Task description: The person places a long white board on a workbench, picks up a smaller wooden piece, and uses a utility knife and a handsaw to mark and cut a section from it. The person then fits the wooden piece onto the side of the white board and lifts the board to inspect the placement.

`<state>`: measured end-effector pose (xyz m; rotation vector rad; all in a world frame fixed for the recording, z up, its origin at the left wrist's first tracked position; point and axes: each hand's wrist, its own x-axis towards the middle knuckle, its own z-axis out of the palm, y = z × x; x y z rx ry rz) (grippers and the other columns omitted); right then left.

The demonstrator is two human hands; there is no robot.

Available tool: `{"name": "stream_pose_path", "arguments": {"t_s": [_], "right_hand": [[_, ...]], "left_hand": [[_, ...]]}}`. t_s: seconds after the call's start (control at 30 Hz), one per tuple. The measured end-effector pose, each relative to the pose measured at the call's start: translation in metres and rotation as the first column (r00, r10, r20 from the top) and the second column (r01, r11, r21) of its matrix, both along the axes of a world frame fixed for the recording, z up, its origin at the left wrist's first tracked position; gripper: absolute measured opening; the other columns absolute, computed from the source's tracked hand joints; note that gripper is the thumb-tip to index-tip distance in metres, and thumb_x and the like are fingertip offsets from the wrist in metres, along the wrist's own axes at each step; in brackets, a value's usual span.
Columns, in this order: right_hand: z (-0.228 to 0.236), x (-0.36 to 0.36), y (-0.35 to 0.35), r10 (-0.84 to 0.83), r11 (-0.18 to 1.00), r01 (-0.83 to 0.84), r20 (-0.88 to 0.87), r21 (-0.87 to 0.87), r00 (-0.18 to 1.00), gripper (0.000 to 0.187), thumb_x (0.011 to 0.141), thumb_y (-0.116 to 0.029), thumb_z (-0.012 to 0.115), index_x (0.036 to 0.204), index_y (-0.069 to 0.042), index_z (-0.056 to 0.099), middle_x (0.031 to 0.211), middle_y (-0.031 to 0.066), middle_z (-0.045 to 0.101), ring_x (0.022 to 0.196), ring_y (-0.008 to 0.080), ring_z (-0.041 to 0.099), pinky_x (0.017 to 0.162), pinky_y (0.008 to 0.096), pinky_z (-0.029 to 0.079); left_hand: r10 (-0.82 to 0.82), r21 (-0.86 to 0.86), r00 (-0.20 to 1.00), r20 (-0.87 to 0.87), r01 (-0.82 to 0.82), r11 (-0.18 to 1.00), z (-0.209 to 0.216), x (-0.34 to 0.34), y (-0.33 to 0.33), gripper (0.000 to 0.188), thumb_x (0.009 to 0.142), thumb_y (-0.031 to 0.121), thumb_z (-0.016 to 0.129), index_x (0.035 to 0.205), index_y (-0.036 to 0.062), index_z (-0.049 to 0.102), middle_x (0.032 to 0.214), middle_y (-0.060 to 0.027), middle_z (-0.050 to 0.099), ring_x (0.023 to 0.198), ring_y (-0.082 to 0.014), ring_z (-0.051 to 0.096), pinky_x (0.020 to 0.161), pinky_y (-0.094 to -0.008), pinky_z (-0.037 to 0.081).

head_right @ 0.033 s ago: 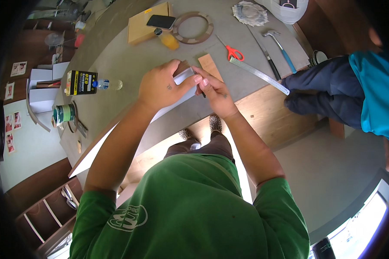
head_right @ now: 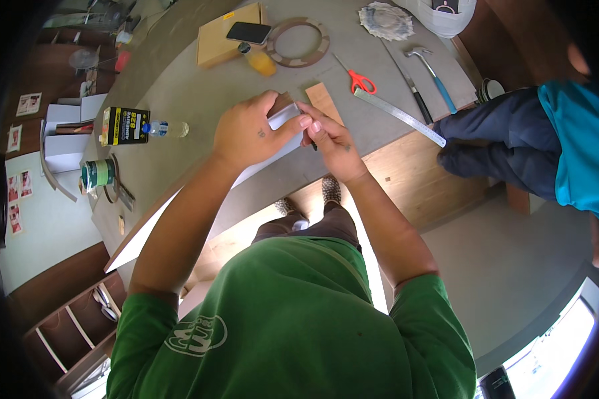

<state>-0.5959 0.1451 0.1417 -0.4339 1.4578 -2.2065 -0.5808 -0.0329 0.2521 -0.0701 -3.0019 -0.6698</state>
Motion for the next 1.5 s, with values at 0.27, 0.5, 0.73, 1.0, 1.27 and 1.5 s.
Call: {"name": "stream_pose_path", "arguments": {"t_s": [0.27,0.5,0.73,1.0,1.27,1.5], "right_hand": [[0.001,0.0,0.003,0.006,1.0,-0.006,-0.005,0.022,1.0,0.053,0.108,-0.037,0.053,0.147,-0.001,0.052,0.085,-0.0025,0.051,0.079,0.0104,0.049,0.076,0.0255,0.045],[-0.002,0.0,0.003,-0.005,0.999,0.005,-0.01,0.044,1.0,0.054,0.108,-0.039,0.053,0.147,-0.001,0.053,0.085,-0.0014,0.055,0.077,0.0097,0.049,0.075,0.0253,0.045],[0.0,0.001,0.003,-0.005,0.999,0.005,0.015,0.054,1.0,0.056,0.107,-0.042,0.053,0.147,-0.002,0.053,0.086,-0.0012,0.055,0.078,0.0096,0.049,0.075,0.0255,0.046],[0.002,0.003,0.003,-0.01,0.998,0.009,0.019,0.058,1.0,0.056,0.107,-0.042,0.053,0.146,-0.002,0.053,0.086,-0.0012,0.055,0.078,0.0096,0.048,0.074,0.0256,0.045],[0.002,0.003,0.002,-0.013,0.999,0.012,0.009,0.048,1.0,0.055,0.107,-0.041,0.053,0.146,-0.002,0.054,0.086,-0.0014,0.054,0.077,0.0095,0.048,0.074,0.025,0.044],[0.003,0.006,0.001,-0.041,0.997,0.039,0.024,0.071,0.999,0.054,0.107,-0.039,0.054,0.145,0.0,0.054,0.083,-0.0021,0.054,0.076,0.0086,0.048,0.073,0.0242,0.045]], "left_hand": [[-0.009,-0.047,1.0,0.024,0.01,0.999,0.003,-0.001,0.0,0.066,0.083,0.069,0.066,0.082,0.0029,0.06,0.077,-0.0164,0.069,0.071,-0.0354,0.07,0.061,-0.0446,0.055],[-0.014,-0.062,0.999,0.041,0.016,0.998,0.004,0.0,0.0,0.063,0.085,0.065,0.067,0.083,0.0024,0.061,0.078,-0.0176,0.07,0.071,-0.0368,0.07,0.061,-0.0454,0.056],[-0.017,-0.072,0.999,0.044,0.02,0.997,0.004,0.0,0.001,0.063,0.086,0.066,0.066,0.084,0.0025,0.061,0.078,-0.0175,0.07,0.071,-0.0366,0.07,0.061,-0.0451,0.056],[-0.006,-0.056,1.0,0.004,0.006,0.998,0.002,0.001,0.003,0.062,0.084,0.065,0.069,0.08,0.0039,0.058,0.073,-0.0151,0.067,0.068,-0.0345,0.068,0.059,-0.0433,0.053],[0.002,-0.07,0.997,0.072,0.003,0.998,0.005,0.002,0.004,0.065,0.085,0.068,0.065,0.085,0.0027,0.061,0.08,-0.0169,0.07,0.074,-0.0354,0.071,0.063,-0.0447,0.056],[0.058,-0.025,0.989,0.134,-0.055,0.998,0.006,0.0,0.004,0.069,0.077,0.071,0.071,0.082,0.0023,0.061,0.077,-0.0164,0.069,0.072,-0.0344,0.07,0.063,-0.0441,0.056]]}}
